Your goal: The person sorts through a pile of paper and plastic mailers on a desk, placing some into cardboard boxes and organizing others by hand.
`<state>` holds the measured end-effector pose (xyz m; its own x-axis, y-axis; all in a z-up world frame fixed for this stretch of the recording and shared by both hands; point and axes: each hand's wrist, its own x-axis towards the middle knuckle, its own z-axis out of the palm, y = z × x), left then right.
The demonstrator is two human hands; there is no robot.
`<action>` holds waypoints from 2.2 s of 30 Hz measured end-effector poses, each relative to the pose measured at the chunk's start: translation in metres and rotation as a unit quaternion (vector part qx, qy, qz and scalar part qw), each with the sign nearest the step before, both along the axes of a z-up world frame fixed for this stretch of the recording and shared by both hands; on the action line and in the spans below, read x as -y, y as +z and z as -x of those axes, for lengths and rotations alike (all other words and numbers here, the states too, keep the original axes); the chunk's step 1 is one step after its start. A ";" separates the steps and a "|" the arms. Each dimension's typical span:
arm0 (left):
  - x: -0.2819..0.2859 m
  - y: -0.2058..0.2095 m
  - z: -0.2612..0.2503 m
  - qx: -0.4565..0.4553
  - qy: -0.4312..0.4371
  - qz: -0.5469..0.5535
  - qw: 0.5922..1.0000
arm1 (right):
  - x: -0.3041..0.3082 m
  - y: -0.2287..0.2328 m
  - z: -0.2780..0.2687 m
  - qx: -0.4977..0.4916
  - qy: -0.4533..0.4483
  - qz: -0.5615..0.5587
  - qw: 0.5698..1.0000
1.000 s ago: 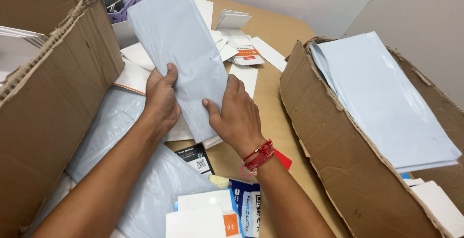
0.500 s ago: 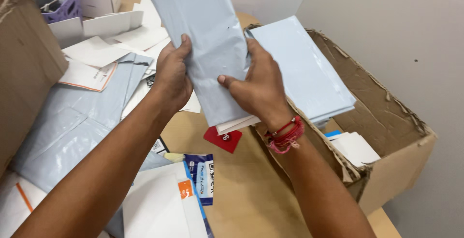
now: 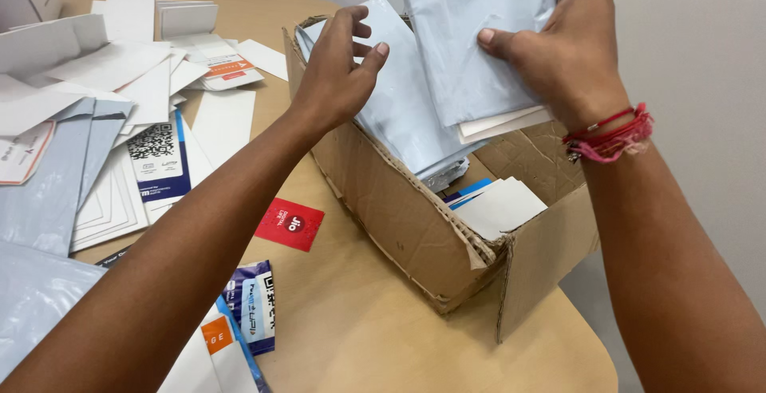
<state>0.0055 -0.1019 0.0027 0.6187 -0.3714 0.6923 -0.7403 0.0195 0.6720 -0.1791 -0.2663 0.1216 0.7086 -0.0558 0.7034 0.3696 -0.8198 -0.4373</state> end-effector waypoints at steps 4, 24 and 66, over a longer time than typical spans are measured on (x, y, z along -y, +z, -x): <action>0.021 -0.003 -0.019 0.033 0.056 0.006 0.998 | 0.031 -0.005 -0.018 -0.035 -0.035 -0.040 0.998; 0.039 -0.017 -0.044 0.091 0.129 -0.341 0.927 | 0.227 -0.068 -0.078 -0.104 -0.294 0.120 0.942; 0.034 -0.025 -0.050 0.113 0.127 -0.290 0.942 | 0.218 -0.122 -0.114 -0.448 -0.453 0.419 0.647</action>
<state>0.0559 -0.1363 -0.0221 0.5997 -0.5870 0.5438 -0.7970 -0.4993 0.3400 -0.0655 -0.4842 0.0000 0.7961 -0.5992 0.0847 -0.5230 -0.6107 0.5946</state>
